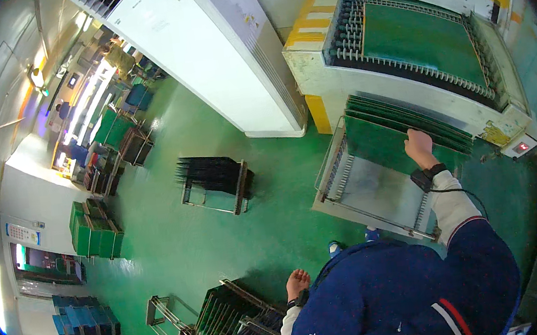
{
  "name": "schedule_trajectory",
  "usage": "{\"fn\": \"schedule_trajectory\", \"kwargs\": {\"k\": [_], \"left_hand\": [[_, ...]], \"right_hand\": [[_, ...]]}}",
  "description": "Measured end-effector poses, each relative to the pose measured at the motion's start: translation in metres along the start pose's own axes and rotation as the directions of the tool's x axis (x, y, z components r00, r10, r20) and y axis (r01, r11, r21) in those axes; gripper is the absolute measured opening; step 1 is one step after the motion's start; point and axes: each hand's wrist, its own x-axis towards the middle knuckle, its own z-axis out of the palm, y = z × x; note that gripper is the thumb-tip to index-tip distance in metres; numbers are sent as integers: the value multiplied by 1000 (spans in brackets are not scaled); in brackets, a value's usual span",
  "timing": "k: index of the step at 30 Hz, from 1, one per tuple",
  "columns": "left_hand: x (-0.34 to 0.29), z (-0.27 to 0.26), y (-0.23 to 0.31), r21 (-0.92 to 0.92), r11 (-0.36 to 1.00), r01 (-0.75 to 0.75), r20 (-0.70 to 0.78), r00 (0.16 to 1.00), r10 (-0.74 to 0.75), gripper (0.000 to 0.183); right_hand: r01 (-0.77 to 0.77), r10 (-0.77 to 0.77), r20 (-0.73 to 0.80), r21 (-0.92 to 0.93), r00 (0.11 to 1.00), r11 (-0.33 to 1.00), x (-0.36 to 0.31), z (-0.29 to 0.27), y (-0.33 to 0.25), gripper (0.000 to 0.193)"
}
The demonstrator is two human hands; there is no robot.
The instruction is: The recorder is taking green industrial sheets from a drying rack and feeding them one by one into a processing machine.
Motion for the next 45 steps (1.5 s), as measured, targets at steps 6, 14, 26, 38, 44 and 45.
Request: {"fn": "schedule_trajectory", "kwargs": {"k": [6, 14, 26, 38, 44, 45], "left_hand": [[-11, 14, -3, -27, 1000, -7, -43, 999, 6, 18], [-1, 1, 0, -28, 1000, 13, 57, 998, -12, 21], [6, -8, 0, -18, 999, 32, 82, 996, -31, 15], [29, -38, 2, -34, 997, 75, 265, 962, -64, 11], [23, -29, 1, -14, 999, 36, 124, 992, -34, 10], [25, -30, 1, -16, 1000, 18, 96, 995, -16, 10]], "right_hand": [[1, -1, 2, -23, 1000, 1000, -2, 4, 3, 22], [17, -17, -23, -19, 1000, 1000, -4, 1, 0, 20], [25, -26, -68, -19, 997, 1000, -6, -1, -2, 17], [26, -28, -76, -28, 997, 999, -3, 3, -2, 16], [11, -13, -64, -32, 998, 999, -4, 3, 1, 17], [20, -22, -74, -30, 997, 999, -3, 3, 2, 17]]}}
